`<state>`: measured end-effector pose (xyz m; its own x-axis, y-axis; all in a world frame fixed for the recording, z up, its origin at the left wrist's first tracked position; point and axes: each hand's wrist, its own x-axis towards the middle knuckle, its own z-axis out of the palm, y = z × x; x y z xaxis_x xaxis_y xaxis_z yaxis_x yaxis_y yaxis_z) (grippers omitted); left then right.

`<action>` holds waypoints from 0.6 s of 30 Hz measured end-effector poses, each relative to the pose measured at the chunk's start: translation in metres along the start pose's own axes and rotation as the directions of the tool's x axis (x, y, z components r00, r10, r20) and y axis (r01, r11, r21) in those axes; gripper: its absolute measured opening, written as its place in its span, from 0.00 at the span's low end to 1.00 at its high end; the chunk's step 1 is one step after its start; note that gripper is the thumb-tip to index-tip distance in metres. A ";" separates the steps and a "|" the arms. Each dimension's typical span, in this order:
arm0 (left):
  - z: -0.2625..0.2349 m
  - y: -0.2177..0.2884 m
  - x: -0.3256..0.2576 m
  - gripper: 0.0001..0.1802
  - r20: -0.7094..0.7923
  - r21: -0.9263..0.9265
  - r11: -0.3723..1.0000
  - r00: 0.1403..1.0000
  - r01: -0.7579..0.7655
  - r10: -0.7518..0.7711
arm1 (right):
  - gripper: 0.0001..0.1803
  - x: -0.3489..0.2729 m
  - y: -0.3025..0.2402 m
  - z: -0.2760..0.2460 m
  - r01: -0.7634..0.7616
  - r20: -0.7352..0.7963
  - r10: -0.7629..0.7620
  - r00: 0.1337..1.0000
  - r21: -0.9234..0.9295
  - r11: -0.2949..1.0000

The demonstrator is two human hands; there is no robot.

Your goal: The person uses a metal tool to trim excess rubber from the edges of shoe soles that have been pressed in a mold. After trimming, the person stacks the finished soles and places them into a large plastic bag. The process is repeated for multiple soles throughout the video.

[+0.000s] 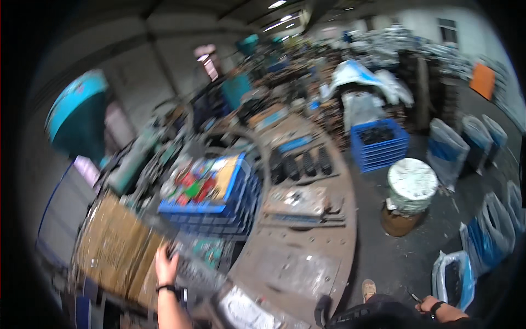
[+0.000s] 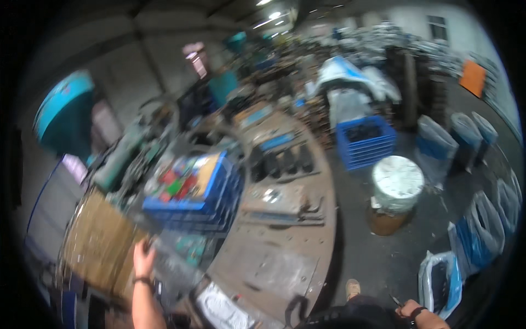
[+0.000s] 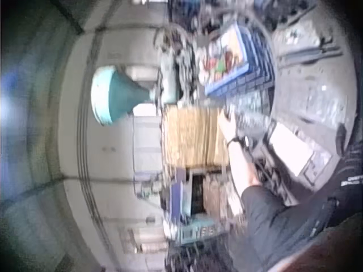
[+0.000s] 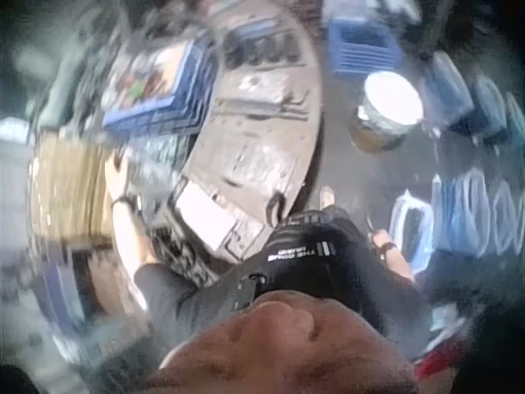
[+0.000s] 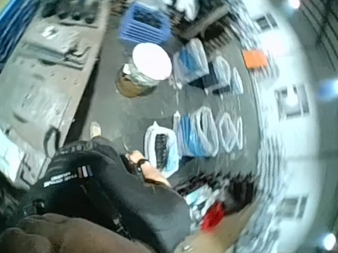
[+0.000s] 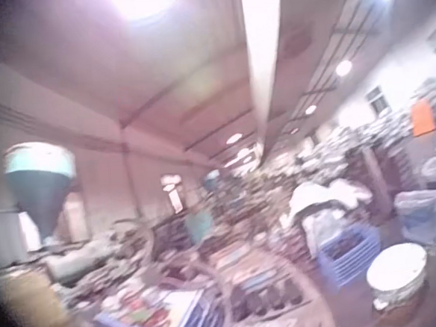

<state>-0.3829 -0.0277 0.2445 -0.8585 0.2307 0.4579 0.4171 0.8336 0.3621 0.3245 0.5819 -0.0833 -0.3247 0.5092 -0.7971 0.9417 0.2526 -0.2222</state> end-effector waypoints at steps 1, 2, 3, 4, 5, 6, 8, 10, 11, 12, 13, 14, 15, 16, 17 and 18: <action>0.016 -0.022 0.003 0.32 0.000 0.026 0.999 1.000 0.031 -0.031 | 0.23 -0.013 0.016 0.003 0.048 0.001 -0.049 0.999 -0.152 0.987; 0.033 -0.034 0.004 0.31 -0.105 0.251 0.967 0.992 -0.045 0.074 | 0.27 -0.022 0.039 0.007 -0.072 0.104 0.077 0.992 -0.054 0.996; 0.046 -0.029 0.011 0.28 -0.128 0.137 0.989 0.991 0.052 -0.034 | 0.28 -0.023 0.070 0.011 -0.053 0.103 0.062 0.993 -0.088 0.995; 0.063 -0.034 0.021 0.23 -0.207 0.012 0.998 0.977 0.064 -0.061 | 0.28 -0.020 0.103 0.019 0.095 0.141 -0.063 0.988 -0.238 0.967; 0.087 -0.024 0.025 0.23 -0.216 0.136 0.979 0.969 0.152 -0.121 | 0.28 -0.024 0.134 0.026 0.225 0.196 -0.156 0.968 -0.404 0.887; 0.074 0.007 0.038 0.34 0.081 0.200 0.970 0.984 0.141 -0.159 | 0.23 -0.022 0.156 0.041 -0.117 0.103 0.144 0.984 -0.231 0.966; 0.046 -0.008 0.032 0.39 0.102 0.342 0.887 0.926 0.310 -0.363 | 0.23 -0.008 0.136 0.016 -0.201 0.112 0.221 0.969 -0.169 0.965; 0.053 0.016 0.031 0.39 0.080 0.399 0.836 0.894 0.377 -0.441 | 0.23 0.007 0.124 -0.021 -0.156 0.057 0.162 0.985 -0.095 0.983; 0.057 0.027 0.029 0.40 0.053 0.408 0.820 0.886 0.401 -0.460 | 0.23 0.020 0.112 -0.043 -0.106 0.012 0.106 0.994 -0.057 0.993; 0.059 0.066 0.017 0.33 0.069 0.408 0.838 0.903 0.363 -0.425 | 0.23 0.027 0.095 -0.071 -0.060 -0.042 0.059 0.997 -0.025 0.998; 0.046 -0.015 0.020 0.23 -0.350 0.469 0.824 0.924 0.317 -0.156 | 0.23 0.054 0.054 -0.090 0.080 -0.040 -0.080 0.996 0.001 0.997; 0.057 -0.014 0.011 0.25 -0.282 0.427 0.802 0.904 0.418 -0.321 | 0.23 0.063 0.030 -0.122 0.142 -0.079 -0.141 0.987 0.003 0.990; 0.063 -0.012 -0.003 0.26 -0.310 0.420 0.787 0.887 0.452 -0.343 | 0.23 0.073 -0.003 -0.153 0.229 -0.110 -0.228 0.967 -0.001 0.973; 0.067 -0.017 -0.018 0.26 -0.398 0.411 0.800 0.875 0.438 -0.274 | 0.24 0.084 -0.037 -0.182 0.325 -0.130 -0.325 0.937 -0.016 0.945; 0.069 -0.026 -0.033 0.24 -0.484 0.396 0.786 0.835 0.475 -0.262 | 0.24 0.094 -0.072 -0.210 0.419 -0.139 -0.420 0.897 -0.041 0.907; 0.089 0.022 -0.054 0.22 -0.390 0.318 0.824 0.857 0.470 -0.338 | 0.24 0.097 -0.098 -0.240 0.465 -0.156 -0.474 0.867 -0.090 0.881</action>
<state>-0.3535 0.0222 0.1555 -0.7598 -0.2799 0.5868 -0.1543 0.9544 0.2554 0.1797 0.8039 -0.0046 -0.7411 0.4503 -0.4980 0.6705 0.5334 -0.5157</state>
